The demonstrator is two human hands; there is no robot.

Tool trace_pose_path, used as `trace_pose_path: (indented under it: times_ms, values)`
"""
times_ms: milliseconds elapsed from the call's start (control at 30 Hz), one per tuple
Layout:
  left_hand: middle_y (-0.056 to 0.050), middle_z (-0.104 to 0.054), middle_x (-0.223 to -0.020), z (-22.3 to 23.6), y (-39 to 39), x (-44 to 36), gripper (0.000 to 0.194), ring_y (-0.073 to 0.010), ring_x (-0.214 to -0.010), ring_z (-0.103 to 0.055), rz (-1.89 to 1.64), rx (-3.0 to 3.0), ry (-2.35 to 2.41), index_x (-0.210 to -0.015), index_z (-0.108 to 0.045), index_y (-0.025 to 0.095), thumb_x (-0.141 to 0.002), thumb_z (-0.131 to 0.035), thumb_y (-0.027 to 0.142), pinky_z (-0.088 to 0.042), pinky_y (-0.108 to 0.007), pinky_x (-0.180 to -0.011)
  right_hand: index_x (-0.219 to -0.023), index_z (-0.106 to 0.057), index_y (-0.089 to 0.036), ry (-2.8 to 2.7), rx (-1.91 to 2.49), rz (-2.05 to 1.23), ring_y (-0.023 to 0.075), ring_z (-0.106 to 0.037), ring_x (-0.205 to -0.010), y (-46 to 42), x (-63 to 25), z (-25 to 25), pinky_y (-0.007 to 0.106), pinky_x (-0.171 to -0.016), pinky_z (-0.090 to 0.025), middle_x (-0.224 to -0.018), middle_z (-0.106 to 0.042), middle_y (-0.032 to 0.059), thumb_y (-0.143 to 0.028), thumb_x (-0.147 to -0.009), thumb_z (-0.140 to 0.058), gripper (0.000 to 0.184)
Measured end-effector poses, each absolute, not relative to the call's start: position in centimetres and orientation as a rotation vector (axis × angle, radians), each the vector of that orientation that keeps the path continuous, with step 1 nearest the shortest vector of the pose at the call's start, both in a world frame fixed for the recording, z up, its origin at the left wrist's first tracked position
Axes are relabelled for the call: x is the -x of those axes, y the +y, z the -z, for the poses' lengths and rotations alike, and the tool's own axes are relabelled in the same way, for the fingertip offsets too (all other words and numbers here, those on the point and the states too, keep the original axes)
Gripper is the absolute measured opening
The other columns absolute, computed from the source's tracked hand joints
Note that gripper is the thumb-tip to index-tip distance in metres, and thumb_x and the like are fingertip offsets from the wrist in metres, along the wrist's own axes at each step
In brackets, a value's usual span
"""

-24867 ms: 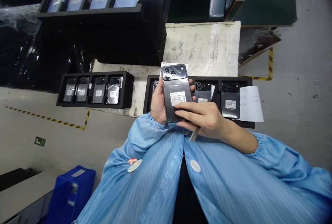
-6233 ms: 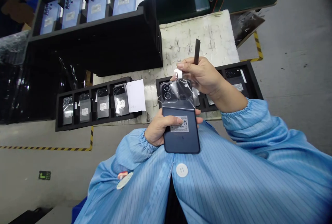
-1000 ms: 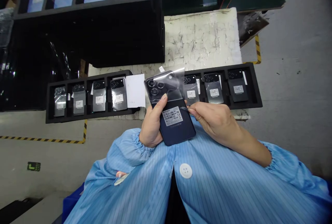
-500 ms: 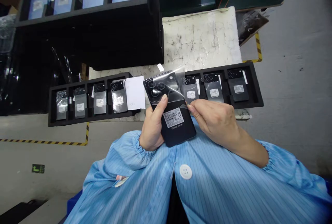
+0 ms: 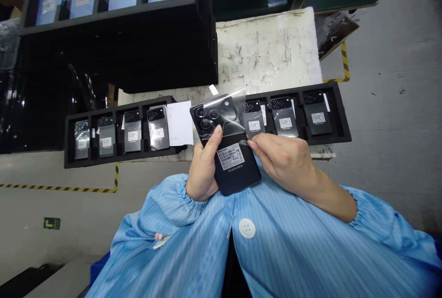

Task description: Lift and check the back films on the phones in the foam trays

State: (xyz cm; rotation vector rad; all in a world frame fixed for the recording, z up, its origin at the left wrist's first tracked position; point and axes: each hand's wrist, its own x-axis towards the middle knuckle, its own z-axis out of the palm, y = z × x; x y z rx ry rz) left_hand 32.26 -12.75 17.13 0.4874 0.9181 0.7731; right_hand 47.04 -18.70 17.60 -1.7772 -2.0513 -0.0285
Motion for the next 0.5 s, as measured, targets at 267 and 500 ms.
trace_pose_path:
  times_ms: [267,500]
  values:
    - [-0.006,-0.071,-0.098,-17.3,-12.7,-32.2,0.032,-0.0237,-0.099,-0.066,-0.755,-0.473,0.926,-0.100,-0.066,0.016,-0.081,-0.063,0.042,-0.054,-0.033,-0.085,-0.067,-0.048,-0.015,-2.036,1.677,-0.197,0.0062,-0.043,-0.049,-18.6,-47.1,-17.3,0.022,-0.051,-0.033,-0.058,-0.049,-0.0028,-0.025,-0.097,-0.039,0.033]
    - [-0.007,-0.070,-0.102,-17.6,-12.6,-32.2,0.033,-0.0238,-0.102,-0.064,-0.685,-0.381,0.855,-0.101,-0.067,0.016,-0.086,-0.055,0.044,-0.053,-0.034,-0.087,-0.068,-0.054,-0.017,-2.308,1.587,0.512,0.0101,-0.040,-0.050,-18.5,-46.8,-18.4,0.028,-0.050,-0.030,-0.054,-0.047,-0.0021,-0.016,-0.088,-0.053,0.021]
